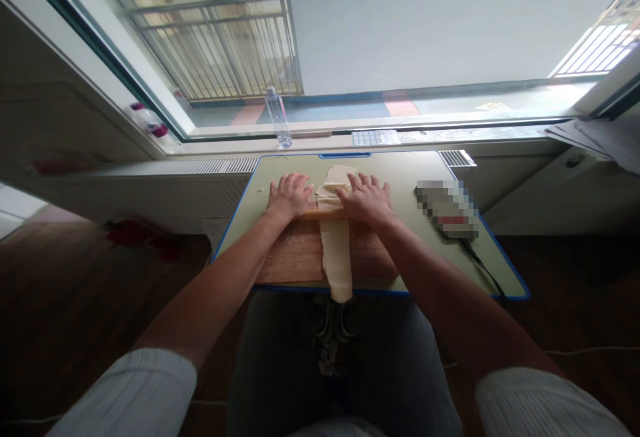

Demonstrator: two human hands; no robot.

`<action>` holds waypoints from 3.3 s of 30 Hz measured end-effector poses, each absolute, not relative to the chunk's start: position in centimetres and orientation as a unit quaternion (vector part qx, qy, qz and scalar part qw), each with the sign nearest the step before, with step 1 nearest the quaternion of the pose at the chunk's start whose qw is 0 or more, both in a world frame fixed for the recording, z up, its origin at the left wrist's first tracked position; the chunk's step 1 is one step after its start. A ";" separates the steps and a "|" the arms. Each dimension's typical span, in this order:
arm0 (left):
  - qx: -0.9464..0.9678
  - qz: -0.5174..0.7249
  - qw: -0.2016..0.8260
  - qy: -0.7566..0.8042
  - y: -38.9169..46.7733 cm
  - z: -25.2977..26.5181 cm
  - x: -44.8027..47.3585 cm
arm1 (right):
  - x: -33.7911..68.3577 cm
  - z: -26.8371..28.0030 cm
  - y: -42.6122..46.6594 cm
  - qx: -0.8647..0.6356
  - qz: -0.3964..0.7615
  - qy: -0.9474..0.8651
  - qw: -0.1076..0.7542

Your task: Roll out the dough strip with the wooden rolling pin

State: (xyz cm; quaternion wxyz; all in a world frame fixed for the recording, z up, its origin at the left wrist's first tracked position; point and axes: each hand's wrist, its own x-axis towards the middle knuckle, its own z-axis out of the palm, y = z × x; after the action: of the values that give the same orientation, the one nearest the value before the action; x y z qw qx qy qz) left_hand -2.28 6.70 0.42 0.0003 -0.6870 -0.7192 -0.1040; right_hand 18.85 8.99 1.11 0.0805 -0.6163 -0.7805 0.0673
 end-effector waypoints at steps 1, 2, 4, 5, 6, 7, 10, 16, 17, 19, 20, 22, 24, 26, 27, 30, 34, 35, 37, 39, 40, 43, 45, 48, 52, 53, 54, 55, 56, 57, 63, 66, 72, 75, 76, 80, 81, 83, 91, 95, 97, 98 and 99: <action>-0.685 -0.107 0.005 -0.720 7.0 0.4 -2.3 | 18.7 1.2 9.3 -0.620 0.067 -0.777 0.083; -0.684 -0.108 0.007 -0.721 7.2 0.4 -2.3 | 18.7 1.2 9.6 -0.624 0.068 -0.774 0.084; -0.685 -0.105 0.005 -0.721 7.2 0.4 -2.4 | 18.6 1.1 9.7 -0.631 0.069 -0.769 0.082; -0.686 -0.103 0.002 -0.720 7.1 0.4 -2.3 | 18.6 1.0 9.5 -0.634 0.068 -0.766 0.081; -0.688 -0.101 -0.002 -0.718 6.8 0.4 -2.3 | 18.7 0.9 9.1 -0.636 0.066 -0.764 0.079; -0.691 -0.100 -0.006 -0.716 6.4 0.4 -2.3 | 18.8 0.8 8.6 -0.639 0.062 -0.763 0.077; -0.700 -0.092 -0.018 -0.708 4.9 0.4 -2.1 | 19.0 0.3 6.5 -0.640 0.036 -0.764 0.074; -0.703 -0.062 -0.034 -0.708 0.8 0.2 -1.4 | 19.5 -0.1 1.3 -0.638 -0.003 -0.763 0.101; -0.703 -0.063 -0.029 -0.708 0.0 0.1 -1.2 | 19.6 -0.1 0.5 -0.637 -0.005 -0.764 0.101; -0.705 -0.071 -0.016 -0.705 -1.6 -0.1 -1.0 | 19.8 -0.1 -1.0 -0.635 -0.008 -0.765 0.101; -0.707 -0.075 -0.010 -0.704 -2.4 -0.1 -0.9 | 19.9 -0.1 -1.6 -0.634 -0.009 -0.766 0.101; -0.709 -0.082 -0.003 -0.701 -3.5 -0.1 -0.8 | 20.0 -0.1 -2.5 -0.631 -0.013 -0.769 0.101; -0.707 -0.081 -0.003 -0.702 -4.0 -0.1 -0.7 | 20.1 -0.1 -2.9 -0.629 -0.014 -0.771 0.100; -0.702 -0.076 -0.004 -0.708 -3.8 -0.1 -0.6 | 20.0 0.0 -2.7 -0.631 -0.009 -0.770 0.098; -0.700 -0.074 -0.004 -0.711 -3.3 0.0 -0.7 | 19.9 0.1 -2.4 -0.632 -0.005 -0.769 0.097; -0.692 -0.068 -0.011 -0.719 -1.3 0.1 -0.8 | 19.5 0.3 -0.5 -0.635 0.008 -0.767 0.091; -0.687 -0.066 -0.029 -0.723 2.1 0.4 -1.3 | 19.1 0.4 3.0 -0.637 0.025 -0.765 0.091; -0.687 -0.067 -0.032 -0.723 2.9 0.4 -1.5 | 19.0 0.5 4.0 -0.636 0.032 -0.765 0.092; -0.687 -0.069 -0.037 -0.722 4.5 0.6 -1.7 | 18.8 0.7 5.8 -0.637 0.054 -0.764 0.089; -0.686 -0.071 -0.036 -0.723 6.0 0.7 -1.9 | 18.5 1.0 7.5 -0.639 0.079 -0.760 0.084; -0.685 -0.073 -0.032 -0.724 6.7 0.7 -2.0 | 18.4 1.1 8.2 -0.641 0.088 -0.758 0.084; -0.677 -0.081 -0.018 -0.731 8.3 1.0 -2.1 | 18.0 1.3 10.1 -0.647 0.102 -0.750 0.089; -0.673 -0.086 -0.016 -0.734 9.0 1.1 -2.1 | 17.9 1.3 11.0 -0.651 0.104 -0.746 0.092; -0.676 -0.090 -0.023 -0.731 9.2 1.2 -2.0 | 17.9 1.1 11.4 -0.654 0.101 -0.745 0.091; -0.683 -0.092 -0.043 -0.724 8.0 1.0 -2.0 | 18.1 1.0 9.8 -0.654 0.092 -0.745 0.092; -0.685 -0.093 -0.046 -0.721 7.5 0.8 -2.0 | 18.2 0.9 9.1 -0.654 0.086 -0.746 0.092; -0.688 -0.092 -0.049 -0.718 7.0 0.7 -2.0 | 18.3 0.9 8.3 -0.654 0.080 -0.746 0.093; -0.692 -0.092 -0.050 -0.714 6.3 0.6 -2.0 | 18.3 0.8 7.4 -0.655 0.072 -0.746 0.094; -0.696 -0.091 -0.050 -0.710 5.7 0.5 -1.9 | 18.4 0.8 6.5 -0.656 0.061 -0.746 0.097; -0.699 -0.088 -0.050 -0.708 5.0 0.4 -1.8 | 18.5 0.7 5.6 -0.656 0.048 -0.747 0.101; -0.707 -0.083 -0.030 -0.702 -0.3 0.0 -1.0 | 19.1 0.0 0.0 -0.633 -0.014 -0.767 0.109; -0.726 -0.107 0.003 -0.679 -3.3 -0.1 -1.1 | 20.0 -0.3 -2.3 -0.622 -0.014 -0.774 0.118; -0.781 -0.124 -0.004 -0.612 -6.3 0.3 -1.6 | 22.6 -0.8 -3.4 -0.534 0.009 -0.832 0.151; -0.775 -0.143 -0.002 -0.615 -5.1 0.9 -1.7 | 22.9 -0.2 -1.7 -0.520 0.013 -0.839 0.163; -0.770 -0.145 -0.002 -0.621 -4.4 1.2 -1.7 | 22.7 0.2 -0.8 -0.519 0.017 -0.838 0.167; -0.754 -0.130 -0.013 -0.643 -0.8 2.2 -2.5 | 21.1 2.0 3.5 -0.528 0.038 -0.833 0.162; -0.755 -0.122 -0.018 -0.644 0.1 2.3 -2.8 | 20.5 2.3 4.5 -0.534 0.037 -0.830 0.156; -0.757 -0.107 -0.029 -0.644 1.6 2.5 -3.6 | 19.5 2.6 6.5 -0.551 0.031 -0.822 0.138; -0.745 -0.094 -0.082 -0.655 4.6 3.1 -4.7 | 17.8 0.8 9.7 -0.576 0.059 -0.811 0.086; -0.712 -0.136 -0.060 -0.687 6.9 3.3 -3.1 | 17.8 0.3 8.2 -0.574 0.050 -0.814 0.067; -0.702 -0.141 -0.051 -0.697 8.2 3.0 -2.3 | 17.7 0.2 7.3 -0.574 0.032 -0.815 0.068; -0.701 -0.141 -0.050 -0.697 8.7 2.7 -1.9 | 17.7 0.1 6.8 -0.576 0.023 -0.814 0.069; -0.703 -0.139 -0.051 -0.695 9.1 2.5 -1.6 | 17.6 -0.1 6.4 -0.578 0.014 -0.813 0.071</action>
State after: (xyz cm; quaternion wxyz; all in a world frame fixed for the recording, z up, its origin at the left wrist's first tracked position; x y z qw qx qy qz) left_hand -1.56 9.05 2.45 -0.0509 -0.7032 -0.6954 -0.1390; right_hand 17.63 6.36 -0.08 0.0715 -0.5775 -0.8131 0.0140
